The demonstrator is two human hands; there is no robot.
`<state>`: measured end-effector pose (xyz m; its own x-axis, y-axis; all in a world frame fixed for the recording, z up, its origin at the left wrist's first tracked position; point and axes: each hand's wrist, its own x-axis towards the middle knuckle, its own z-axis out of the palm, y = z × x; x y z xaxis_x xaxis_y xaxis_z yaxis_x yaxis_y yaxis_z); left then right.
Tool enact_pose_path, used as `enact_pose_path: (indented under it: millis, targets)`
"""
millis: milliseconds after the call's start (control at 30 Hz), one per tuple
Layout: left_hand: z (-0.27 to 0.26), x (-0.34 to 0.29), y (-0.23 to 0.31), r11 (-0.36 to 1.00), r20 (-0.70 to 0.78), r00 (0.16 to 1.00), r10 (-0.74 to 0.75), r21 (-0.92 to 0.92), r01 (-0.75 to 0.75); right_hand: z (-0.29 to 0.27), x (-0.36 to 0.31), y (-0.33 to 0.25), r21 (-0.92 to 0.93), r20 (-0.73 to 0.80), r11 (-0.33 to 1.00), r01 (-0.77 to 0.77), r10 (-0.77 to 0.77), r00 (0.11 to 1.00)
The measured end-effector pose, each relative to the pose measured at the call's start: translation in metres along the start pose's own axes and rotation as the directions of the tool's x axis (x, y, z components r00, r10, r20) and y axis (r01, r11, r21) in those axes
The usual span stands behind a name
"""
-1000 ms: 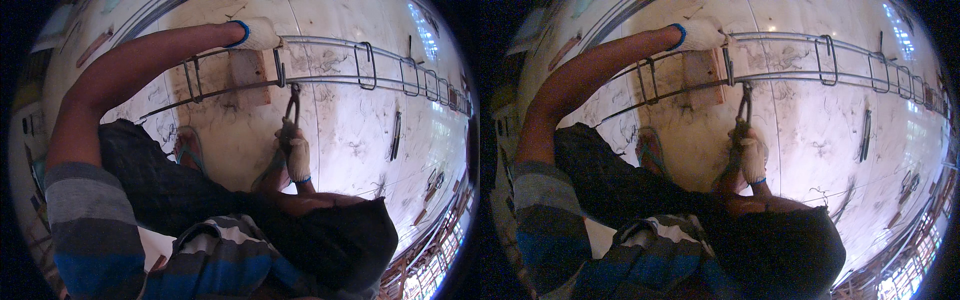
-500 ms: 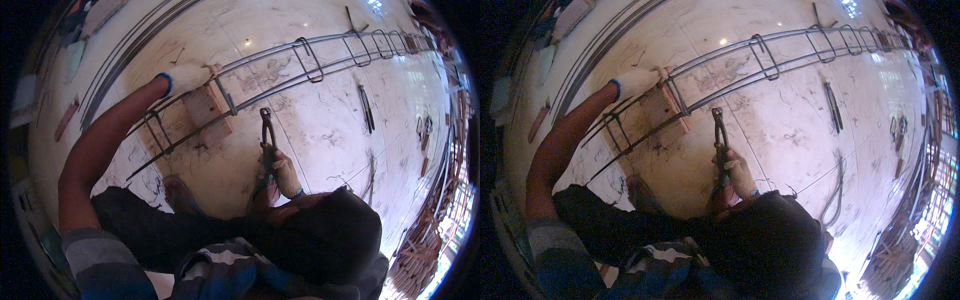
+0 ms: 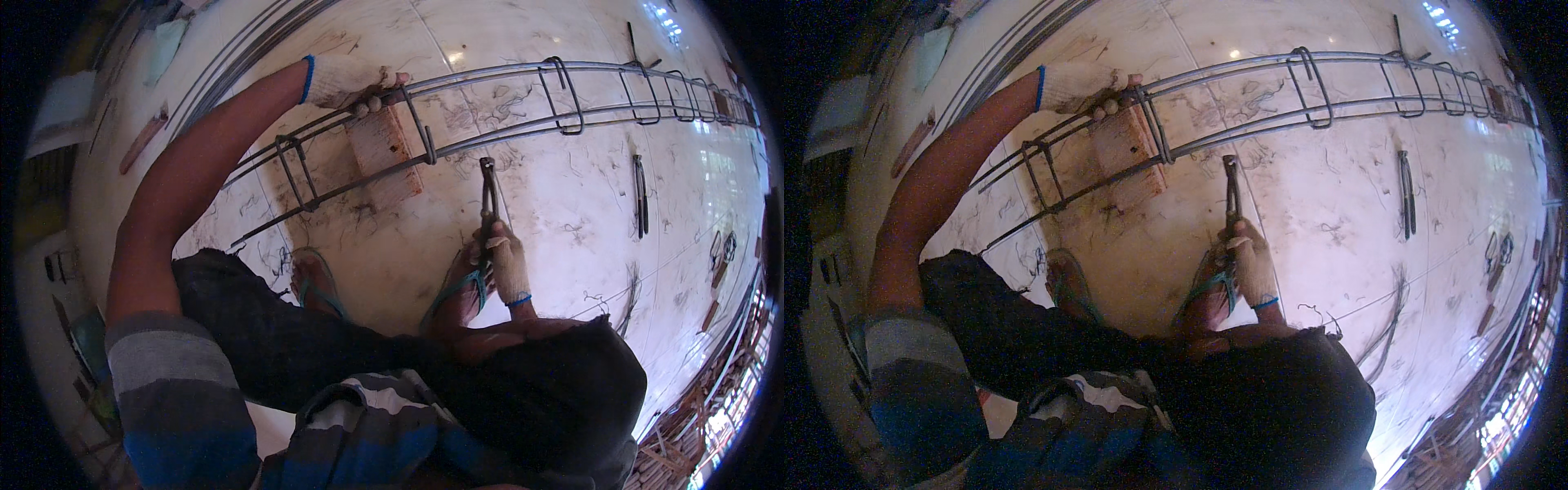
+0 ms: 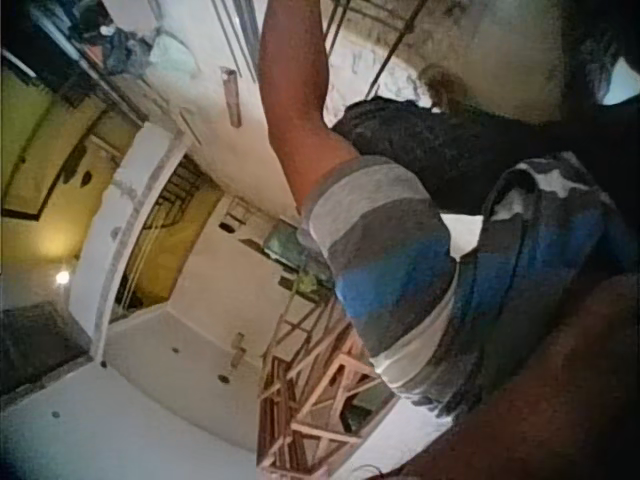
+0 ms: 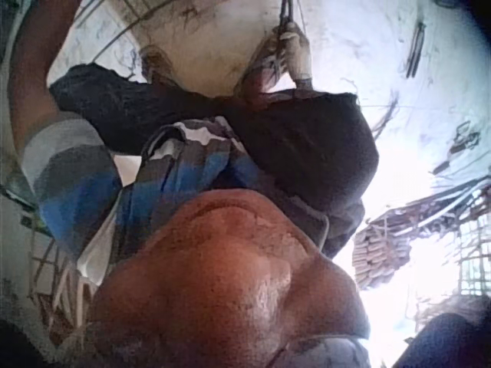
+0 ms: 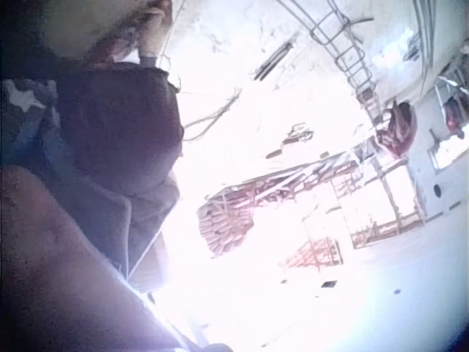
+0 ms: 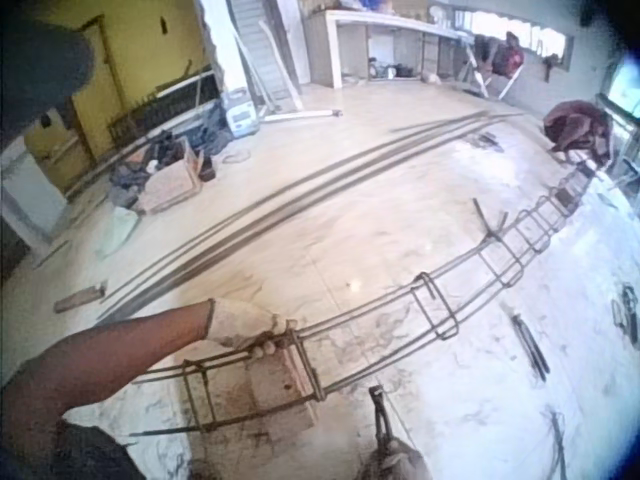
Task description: The person assembles a rebar cage on a tiled floor, using pliers to twist wire ties around intersecting bars. They repeatedly position the bars, wrap wire, and tighten the connections to secure the structure.
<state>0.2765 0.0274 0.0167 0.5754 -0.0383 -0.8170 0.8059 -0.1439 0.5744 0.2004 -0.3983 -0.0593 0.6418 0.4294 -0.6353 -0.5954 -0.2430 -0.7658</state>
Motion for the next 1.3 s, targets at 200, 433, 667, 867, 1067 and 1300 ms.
enact_pose_path:
  millis: [200,433,667,867,1067,1300]
  targets:
    - [0.004,-0.012,0.013,1.000,0.073,0.997,-0.003,0.004,0.003,-0.038,0.038,0.009,-0.801,-0.109,0.542,0.256,-0.551,0.827]
    - [-0.001,0.001,0.007,1.000,0.123,0.992,0.012,-0.014,-0.010,0.037,0.045,-0.062,-0.351,-0.030,0.843,0.407,-0.445,0.895]
    - [0.008,-0.011,0.017,0.999,0.143,0.989,0.030,-0.027,-0.026,0.088,0.063,-0.086,-0.178,0.024,0.935,0.307,-0.307,0.951]
    - [0.001,-0.006,0.008,0.999,0.102,0.994,0.040,-0.015,-0.038,0.103,0.056,-0.084,-0.079,-0.037,0.963,0.259,-0.262,0.964]
    - [0.002,-0.005,0.009,0.999,0.090,0.995,0.044,0.028,-0.047,0.104,0.056,-0.077,0.410,-0.018,0.908,0.080,-0.080,0.997]
    - [0.008,-0.010,0.018,1.000,0.085,0.996,0.011,0.005,-0.011,0.095,0.068,-0.094,0.118,0.102,0.981,0.153,-0.165,0.981]
